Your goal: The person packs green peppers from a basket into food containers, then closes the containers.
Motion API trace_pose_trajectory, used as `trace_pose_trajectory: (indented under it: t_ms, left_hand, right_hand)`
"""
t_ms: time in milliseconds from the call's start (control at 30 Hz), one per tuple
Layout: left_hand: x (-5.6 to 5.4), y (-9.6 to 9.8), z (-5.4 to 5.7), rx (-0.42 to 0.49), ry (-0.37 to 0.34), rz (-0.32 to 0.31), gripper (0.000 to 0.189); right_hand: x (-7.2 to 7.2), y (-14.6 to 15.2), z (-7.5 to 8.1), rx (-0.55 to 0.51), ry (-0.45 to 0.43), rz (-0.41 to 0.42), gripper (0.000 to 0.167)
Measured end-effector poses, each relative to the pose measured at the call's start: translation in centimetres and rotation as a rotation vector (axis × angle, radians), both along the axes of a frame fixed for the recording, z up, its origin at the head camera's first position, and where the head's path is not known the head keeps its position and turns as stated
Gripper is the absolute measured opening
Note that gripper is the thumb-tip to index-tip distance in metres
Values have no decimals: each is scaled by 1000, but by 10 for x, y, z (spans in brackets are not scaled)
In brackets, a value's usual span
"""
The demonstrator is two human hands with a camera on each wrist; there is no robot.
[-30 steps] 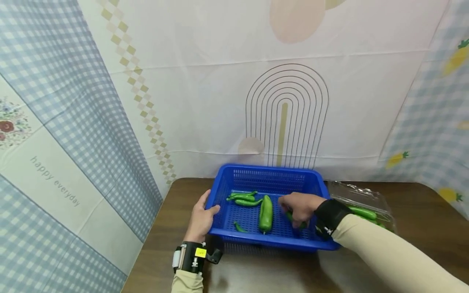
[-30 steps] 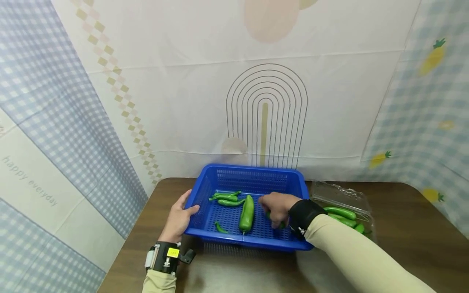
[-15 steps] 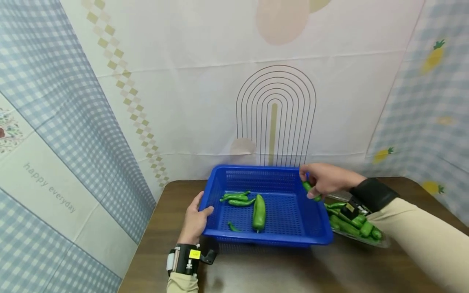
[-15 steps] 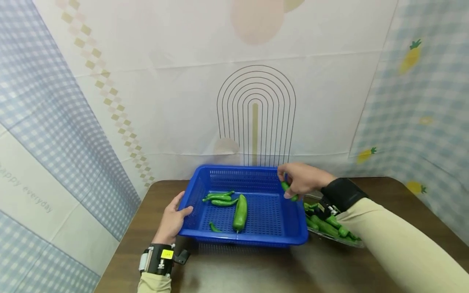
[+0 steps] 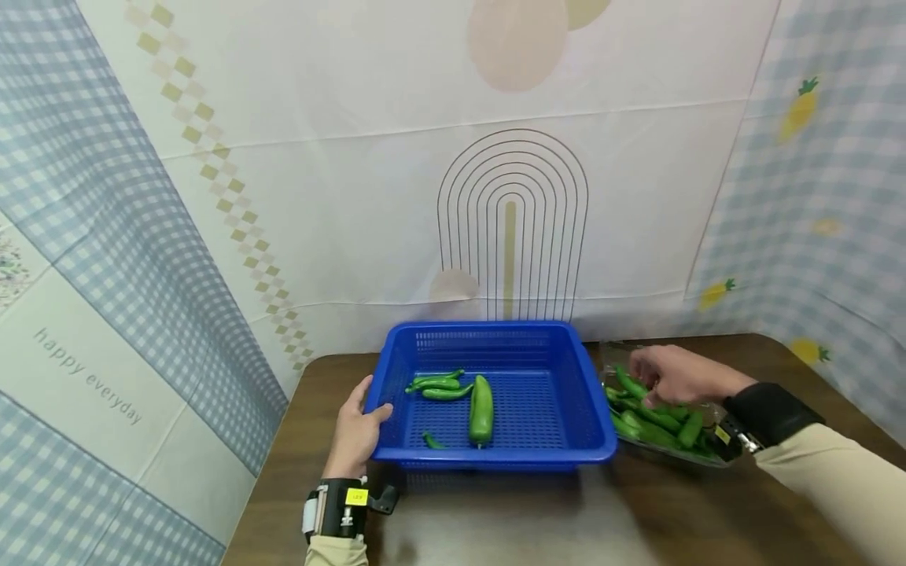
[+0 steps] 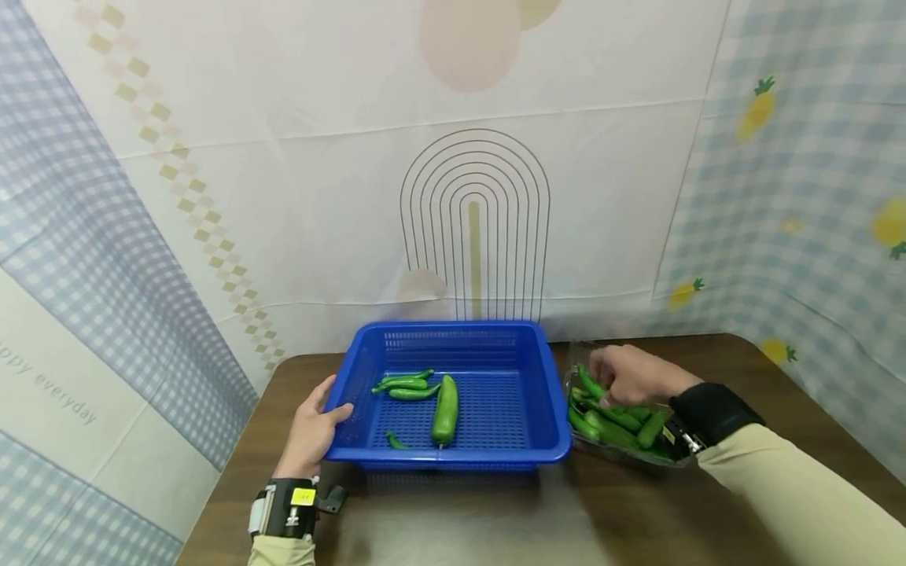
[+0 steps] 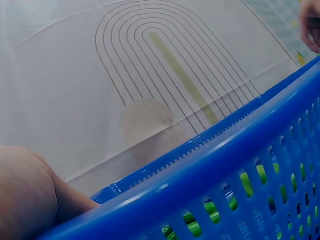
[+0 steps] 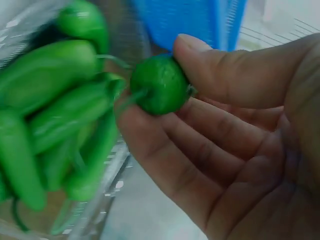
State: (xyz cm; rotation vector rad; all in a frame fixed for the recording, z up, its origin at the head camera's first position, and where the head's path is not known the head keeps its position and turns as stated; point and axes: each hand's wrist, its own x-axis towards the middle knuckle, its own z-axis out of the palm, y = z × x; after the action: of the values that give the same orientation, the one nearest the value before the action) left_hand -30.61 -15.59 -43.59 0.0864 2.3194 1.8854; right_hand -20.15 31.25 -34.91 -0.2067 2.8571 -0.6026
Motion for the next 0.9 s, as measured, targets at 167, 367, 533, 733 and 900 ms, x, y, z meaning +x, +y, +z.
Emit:
trace_pose_trajectory:
  t_ms: [167, 367, 533, 733, 900]
  left_hand:
    - [-1, -4, 0, -2, 7, 4, 66]
    - [-1, -4, 0, 1, -4, 3, 65]
    - [0, -4, 1, 5, -9, 3, 66]
    - [-1, -5, 1, 4, -11, 8, 66]
    - [-1, -5, 1, 1, -8, 2, 66]
  right_hand:
    - [8, 0, -18, 37, -4, 20, 20]
    - [11, -4, -29, 8, -19, -4, 17]
    - [11, -6, -37, 32, -1, -33, 16]
    - [9, -7, -41, -71, -45, -159, 26]
    - [10, -8, -43, -92, -44, -193, 26]
